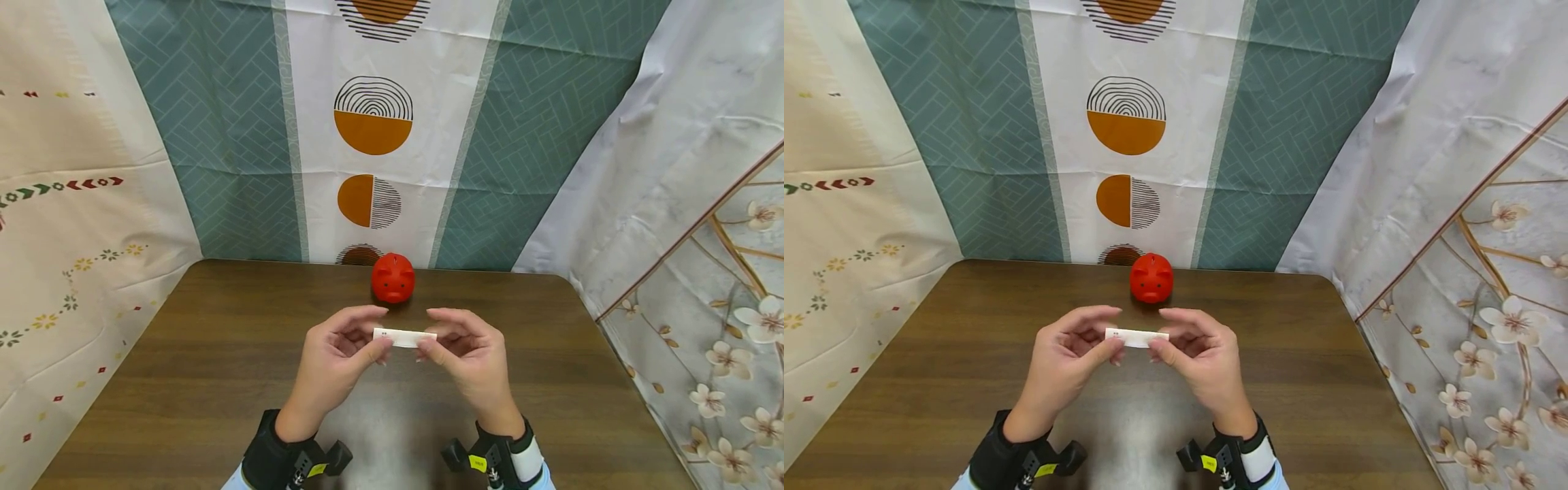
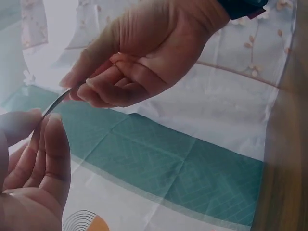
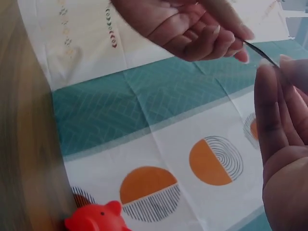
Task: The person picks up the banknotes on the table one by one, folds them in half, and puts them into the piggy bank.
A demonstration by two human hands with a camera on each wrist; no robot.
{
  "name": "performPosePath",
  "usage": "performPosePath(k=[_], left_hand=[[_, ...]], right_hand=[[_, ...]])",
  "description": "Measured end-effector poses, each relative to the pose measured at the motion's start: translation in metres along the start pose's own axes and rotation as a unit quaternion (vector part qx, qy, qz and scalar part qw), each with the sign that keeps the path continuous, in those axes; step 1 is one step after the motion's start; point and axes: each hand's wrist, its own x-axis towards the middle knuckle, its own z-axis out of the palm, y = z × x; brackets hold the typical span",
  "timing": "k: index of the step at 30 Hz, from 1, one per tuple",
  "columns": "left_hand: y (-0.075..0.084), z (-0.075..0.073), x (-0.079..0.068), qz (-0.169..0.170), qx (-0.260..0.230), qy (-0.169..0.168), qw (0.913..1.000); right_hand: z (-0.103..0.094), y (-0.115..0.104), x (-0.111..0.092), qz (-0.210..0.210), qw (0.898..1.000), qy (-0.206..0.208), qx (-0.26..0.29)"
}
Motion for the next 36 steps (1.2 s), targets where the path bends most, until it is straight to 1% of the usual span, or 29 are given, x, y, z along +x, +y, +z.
performPosePath(k=[2, 4, 6, 8, 12, 17, 25, 32, 36], left_hand=[[0.001, 0.001, 0.0, -0.014, -0.006, 0.01, 0.9998], [0.001, 0.001, 0.0, -0.015, -0.01, 0.016, 0.9997], [0.0, 0.001, 0.0, -0.007, -0.008, 0.018, 0.9998], [0.0, 0.001, 0.001, 0.007, -0.005, 0.016, 0.9998], [0.0, 0.001, 0.0, 0.015, 0.003, 0.008, 0.9998], [-0.002, 0.005, -0.001, 0.025, 0.004, -0.01, 0.9996], [-0.003, 0.007, -0.001, 0.045, -0.001, -0.019, 0.9988], [-0.003, 0.008, -0.002, 0.056, 0.013, -0.033, 0.9978], [-0.004, 0.009, -0.001, 0.065, 0.015, -0.041, 0.9969]], right_hand=[[0.0, 0.0, 0.0, 0.008, 1.0, 0.005, -0.008], [0.0, 0.0, 0.001, 0.01, 1.0, 0.004, -0.009], [0.0, 0.0, 0.002, 0.004, 1.0, 0.0, -0.008], [-0.001, 0.001, 0.003, -0.011, 1.0, -0.006, -0.004], [0.0, 0.002, 0.002, -0.038, 0.999, -0.012, -0.003], [0.003, 0.003, 0.002, -0.058, 0.998, -0.026, 0.002], [0.006, 0.004, 0.002, -0.064, 0.997, -0.03, -0.002], [0.011, 0.006, 0.002, -0.081, 0.996, -0.048, 0.005], [0.013, 0.008, 0.002, -0.09, 0.995, -0.052, 0.007]])
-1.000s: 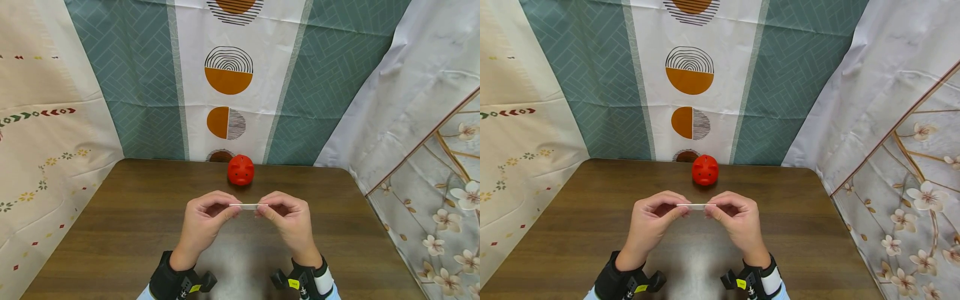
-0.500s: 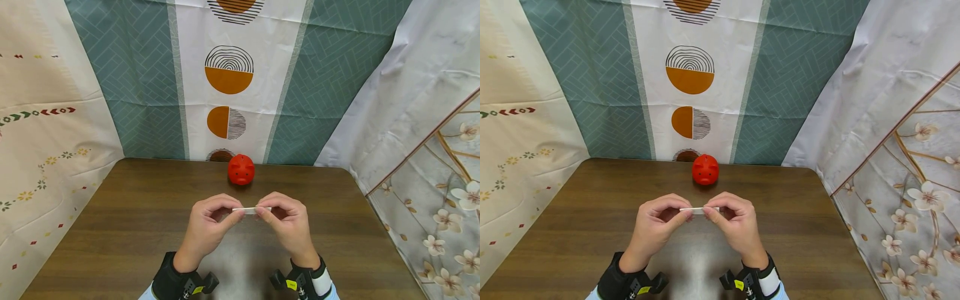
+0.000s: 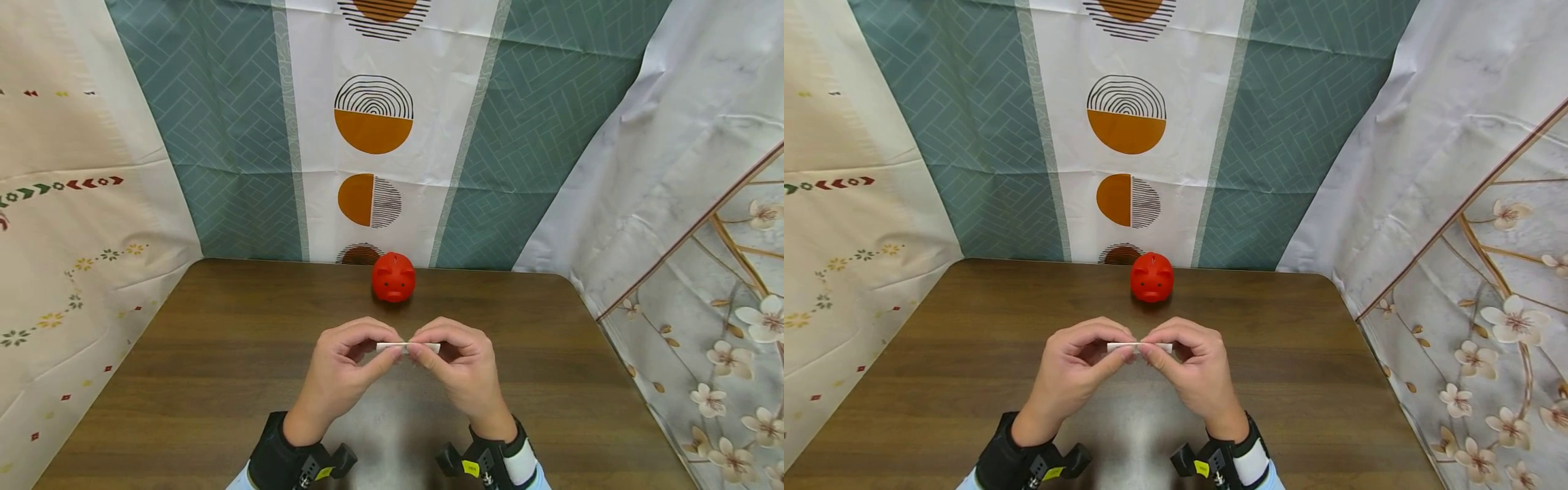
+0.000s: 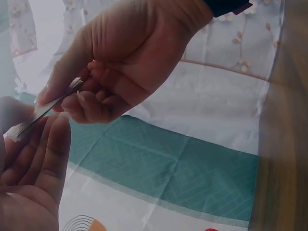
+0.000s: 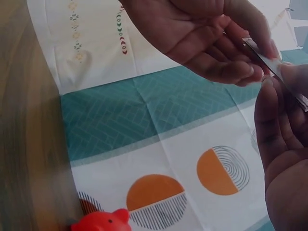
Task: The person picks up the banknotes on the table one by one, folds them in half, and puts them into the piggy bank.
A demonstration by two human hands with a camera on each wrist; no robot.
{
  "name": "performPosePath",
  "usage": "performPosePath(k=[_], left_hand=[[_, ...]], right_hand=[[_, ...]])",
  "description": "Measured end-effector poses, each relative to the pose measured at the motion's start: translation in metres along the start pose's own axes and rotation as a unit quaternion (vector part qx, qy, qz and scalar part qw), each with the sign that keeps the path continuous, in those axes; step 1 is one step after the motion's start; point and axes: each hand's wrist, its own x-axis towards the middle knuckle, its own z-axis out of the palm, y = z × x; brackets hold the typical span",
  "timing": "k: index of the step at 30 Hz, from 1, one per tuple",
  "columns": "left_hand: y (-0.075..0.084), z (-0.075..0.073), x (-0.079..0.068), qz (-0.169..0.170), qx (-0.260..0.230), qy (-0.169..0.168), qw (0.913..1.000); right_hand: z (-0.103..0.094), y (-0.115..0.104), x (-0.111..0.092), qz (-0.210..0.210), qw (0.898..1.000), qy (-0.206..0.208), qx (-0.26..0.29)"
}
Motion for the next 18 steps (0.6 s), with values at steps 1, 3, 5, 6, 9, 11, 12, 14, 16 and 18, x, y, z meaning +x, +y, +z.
performPosePath(k=[1, 3, 5, 6, 9, 11, 12, 14, 16, 18], left_hand=[[-0.0002, 0.0001, -0.0001, 0.002, 0.0, -0.001, 1.0], [-0.0005, 0.0001, -0.0002, 0.006, 0.0, -0.002, 1.0], [-0.0005, 0.0002, 0.0, 0.006, 0.006, -0.001, 1.0], [-0.0007, 0.0002, 0.0, 0.006, 0.009, 0.0, 0.9999], [-0.0014, 0.0002, 0.0001, 0.007, 0.013, -0.001, 0.9999], [-0.0027, 0.0002, 0.0001, 0.008, 0.012, -0.004, 0.9999], [-0.0034, 0.0001, 0.0001, 0.007, 0.012, -0.005, 0.9999], [-0.0052, -0.0002, -0.0001, 0.003, 0.009, -0.004, 0.9999], [-0.0071, -0.0001, -0.0002, -0.006, 0.01, -0.001, 0.9999], [-0.009, 0.0001, -0.0003, -0.016, 0.01, 0.004, 0.9998]], right_hand=[[0.0006, 0.0004, -0.0002, 0.0, 1.0, 0.001, 0.0], [0.0018, 0.0011, -0.0004, 0.001, 1.0, 0.0, 0.0], [0.0025, 0.0015, -0.0006, 0.003, 1.0, 0.002, -0.004], [0.0026, 0.0017, -0.0005, 0.003, 1.0, 0.002, -0.006], [0.0024, 0.0025, -0.0004, 0.001, 1.0, -0.001, -0.013], [0.0018, 0.0031, -0.0003, -0.003, 1.0, -0.005, -0.02], [0.0014, 0.0034, -0.0004, -0.005, 1.0, -0.007, -0.025], [0.001, 0.0043, -0.0004, -0.007, 0.999, -0.01, -0.031], [0.0008, 0.0054, -0.0003, -0.004, 0.999, -0.007, -0.039], [0.0011, 0.0064, -0.0003, 0.003, 0.999, -0.001, -0.045]])
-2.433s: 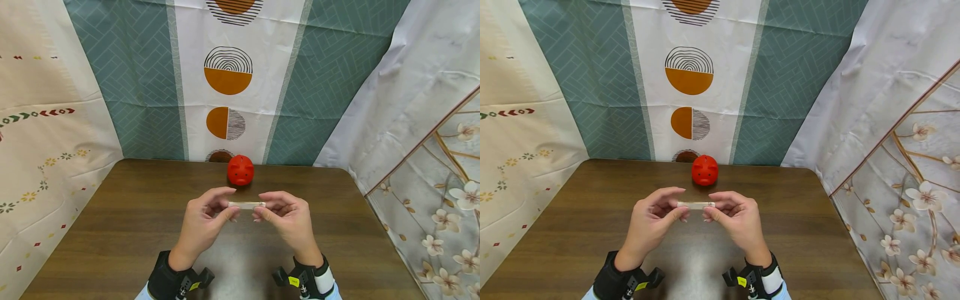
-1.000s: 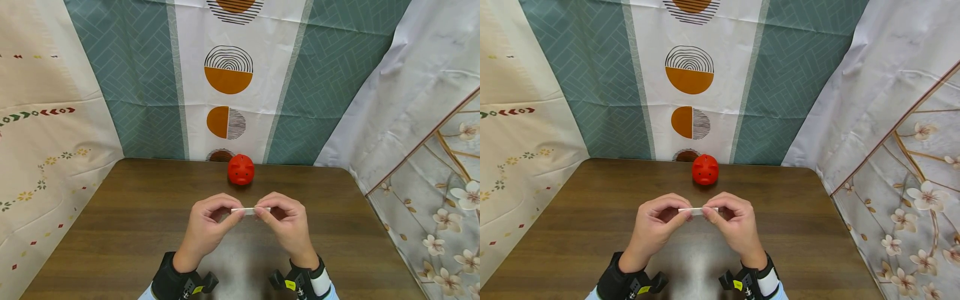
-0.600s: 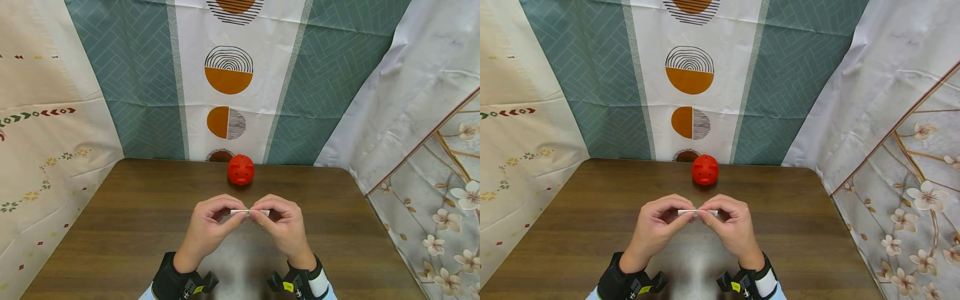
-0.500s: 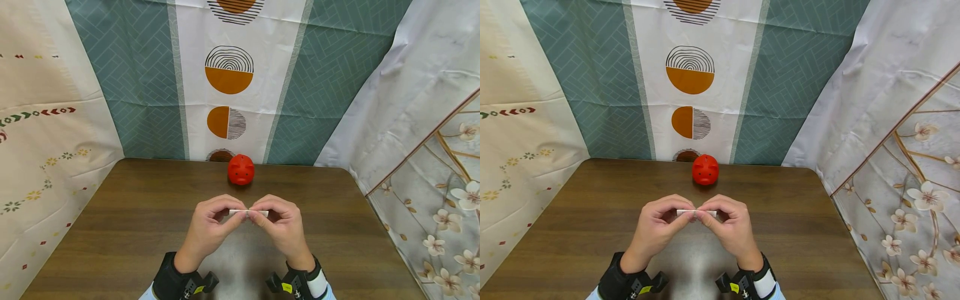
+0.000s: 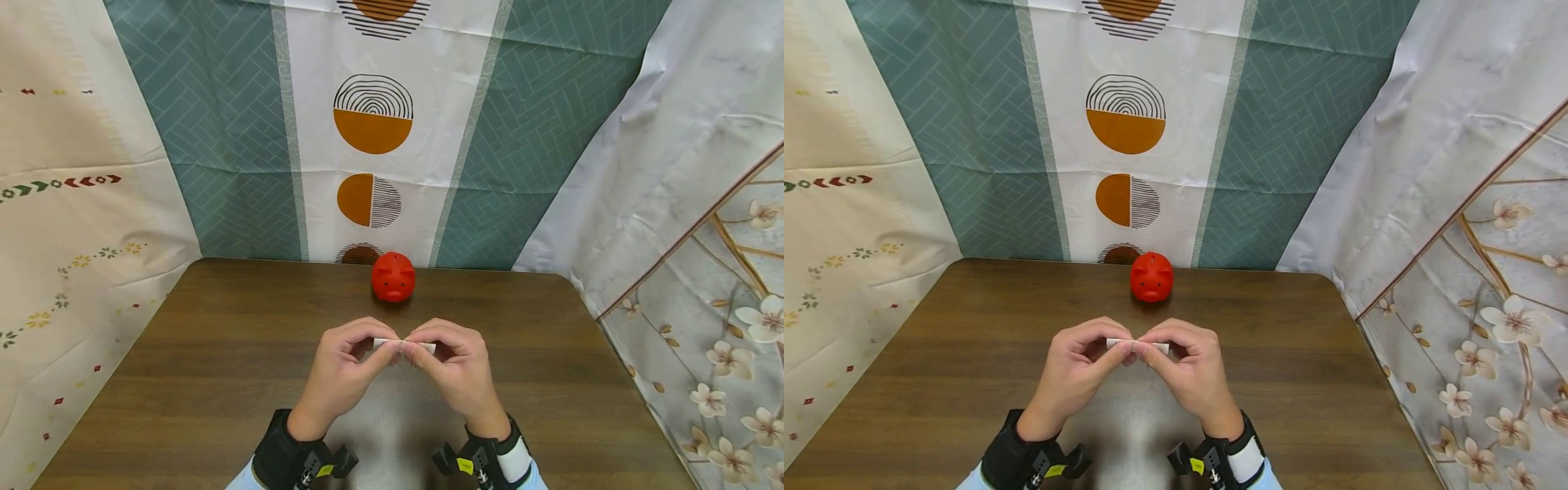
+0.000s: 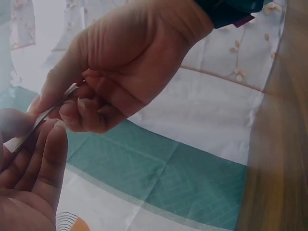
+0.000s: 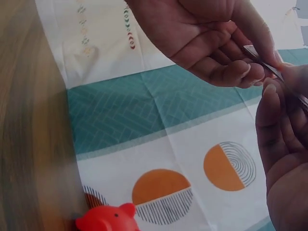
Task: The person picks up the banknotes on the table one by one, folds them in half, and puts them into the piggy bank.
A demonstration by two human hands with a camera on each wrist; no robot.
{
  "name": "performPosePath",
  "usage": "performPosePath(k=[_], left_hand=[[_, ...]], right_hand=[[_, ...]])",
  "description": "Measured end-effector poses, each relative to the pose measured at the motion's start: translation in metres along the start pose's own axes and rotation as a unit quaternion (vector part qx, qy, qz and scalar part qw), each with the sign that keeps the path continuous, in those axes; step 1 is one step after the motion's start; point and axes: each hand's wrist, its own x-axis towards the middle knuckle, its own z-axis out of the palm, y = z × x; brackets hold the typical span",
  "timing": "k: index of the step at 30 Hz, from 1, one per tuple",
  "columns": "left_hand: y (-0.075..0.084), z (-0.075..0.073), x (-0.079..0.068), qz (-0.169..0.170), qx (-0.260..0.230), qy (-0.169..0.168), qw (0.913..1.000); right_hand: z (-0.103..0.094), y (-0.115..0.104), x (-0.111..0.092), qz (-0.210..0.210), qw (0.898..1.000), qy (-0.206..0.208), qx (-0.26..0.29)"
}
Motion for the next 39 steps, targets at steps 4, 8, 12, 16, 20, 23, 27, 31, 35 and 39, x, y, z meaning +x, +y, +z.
performPosePath(k=[4, 8, 12, 16, 20, 23, 27, 31, 35, 39], left_hand=[[-0.004, -0.001, 0.0, -0.012, -0.009, 0.009, 0.9999], [-0.009, -0.004, -0.002, -0.021, -0.012, 0.015, 0.9996], [-0.016, -0.007, 0.0, -0.028, 0.007, 0.008, 0.9995], [-0.029, -0.011, 0.012, -0.029, 0.016, -0.003, 0.9994], [-0.053, -0.019, 0.03, -0.032, 0.023, -0.01, 0.9992], [-0.081, -0.027, 0.044, -0.03, 0.053, -0.01, 0.9981], [-0.124, -0.037, 0.06, -0.043, 0.13, -0.013, 0.9905], [-0.159, -0.045, 0.074, -0.059, 0.196, -0.012, 0.9787], [-0.178, -0.048, 0.089, -0.085, 0.247, -0.021, 0.9649], [-0.19, -0.048, 0.103, -0.133, 0.302, -0.042, 0.943]], right_hand=[[0.0, 0.001, 0.0, 0.015, 1.0, 0.009, 0.002], [-0.003, 0.002, 0.0, 0.013, 1.0, 0.007, -0.015], [-0.009, 0.003, 0.003, -0.008, 0.998, -0.001, -0.067], [-0.018, 0.01, 0.014, -0.025, 0.989, -0.012, -0.144], [-0.032, 0.02, 0.034, -0.016, 0.979, -0.026, -0.202], [-0.043, 0.032, 0.05, 0.0, 0.971, -0.039, -0.236], [-0.055, 0.052, 0.067, 0.02, 0.957, -0.057, -0.283], [-0.061, 0.07, 0.085, 0.049, 0.941, -0.083, -0.325], [-0.067, 0.087, 0.104, 0.088, 0.927, -0.106, -0.349], [-0.069, 0.102, 0.12, 0.14, 0.913, -0.118, -0.364]])
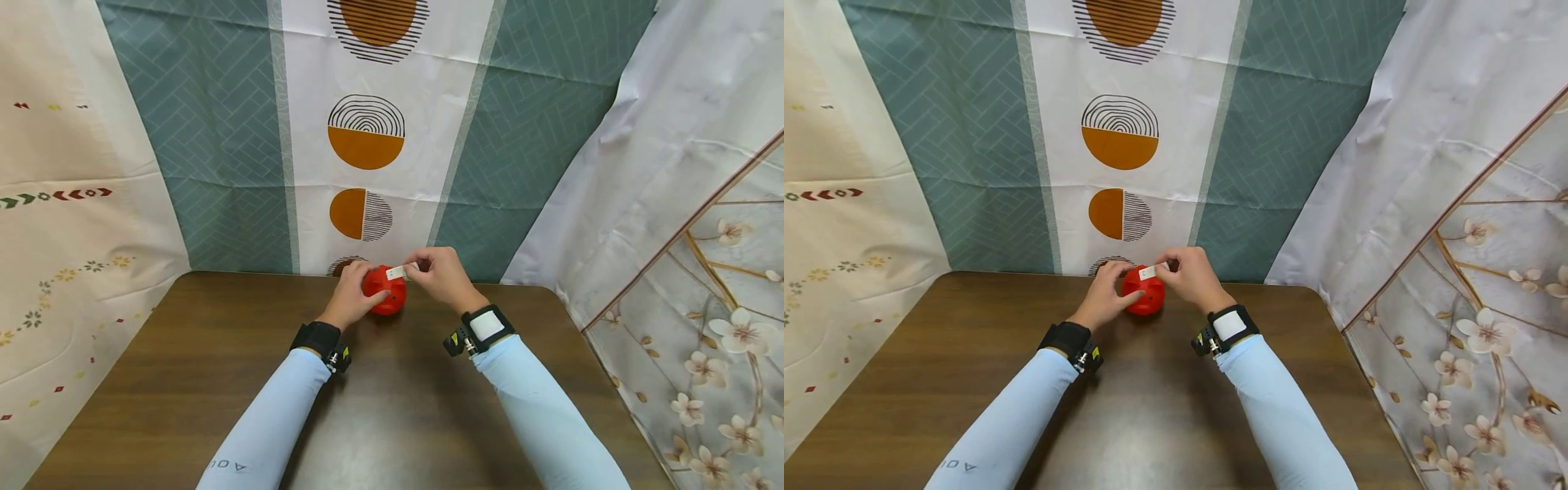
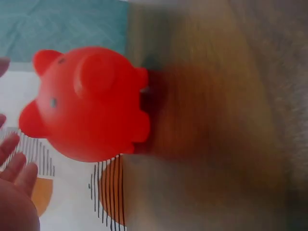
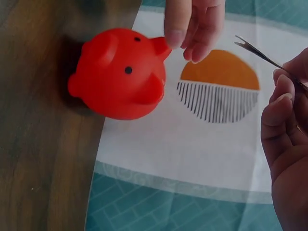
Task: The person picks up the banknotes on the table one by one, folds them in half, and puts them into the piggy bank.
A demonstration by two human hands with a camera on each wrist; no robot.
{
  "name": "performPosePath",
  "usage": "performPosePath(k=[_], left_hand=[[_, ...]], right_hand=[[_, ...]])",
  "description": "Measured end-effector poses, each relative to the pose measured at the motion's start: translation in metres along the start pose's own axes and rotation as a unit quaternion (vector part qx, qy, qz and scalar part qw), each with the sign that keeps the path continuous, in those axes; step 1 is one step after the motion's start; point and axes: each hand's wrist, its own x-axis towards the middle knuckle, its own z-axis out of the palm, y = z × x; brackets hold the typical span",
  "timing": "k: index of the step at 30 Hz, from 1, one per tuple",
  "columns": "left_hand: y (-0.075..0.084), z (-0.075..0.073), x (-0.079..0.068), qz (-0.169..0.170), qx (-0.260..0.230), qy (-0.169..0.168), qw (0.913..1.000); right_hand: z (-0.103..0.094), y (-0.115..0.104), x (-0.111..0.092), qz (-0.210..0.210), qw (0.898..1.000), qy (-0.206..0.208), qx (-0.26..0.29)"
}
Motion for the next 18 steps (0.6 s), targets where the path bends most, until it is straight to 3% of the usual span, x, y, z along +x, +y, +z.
performPosePath(k=[4, 8, 13, 18], left_hand=[[-0.003, 0.005, 0.012, -0.039, 0.038, -0.031, 0.998], [-0.001, 0.007, 0.019, -0.063, 0.034, -0.044, 0.9965], [0.003, 0.009, 0.021, -0.076, 0.028, -0.051, 0.9954], [0.006, 0.014, 0.02, -0.079, 0.038, -0.059, 0.9945]], right_hand=[[0.005, 0.007, 0.016, 0.039, 0.999, -0.018, -0.006], [0.012, 0.015, 0.028, 0.069, 0.997, -0.025, 0.012], [0.022, 0.027, 0.034, 0.124, 0.991, -0.033, 0.038], [0.029, 0.032, 0.039, 0.138, 0.989, -0.033, 0.038]])
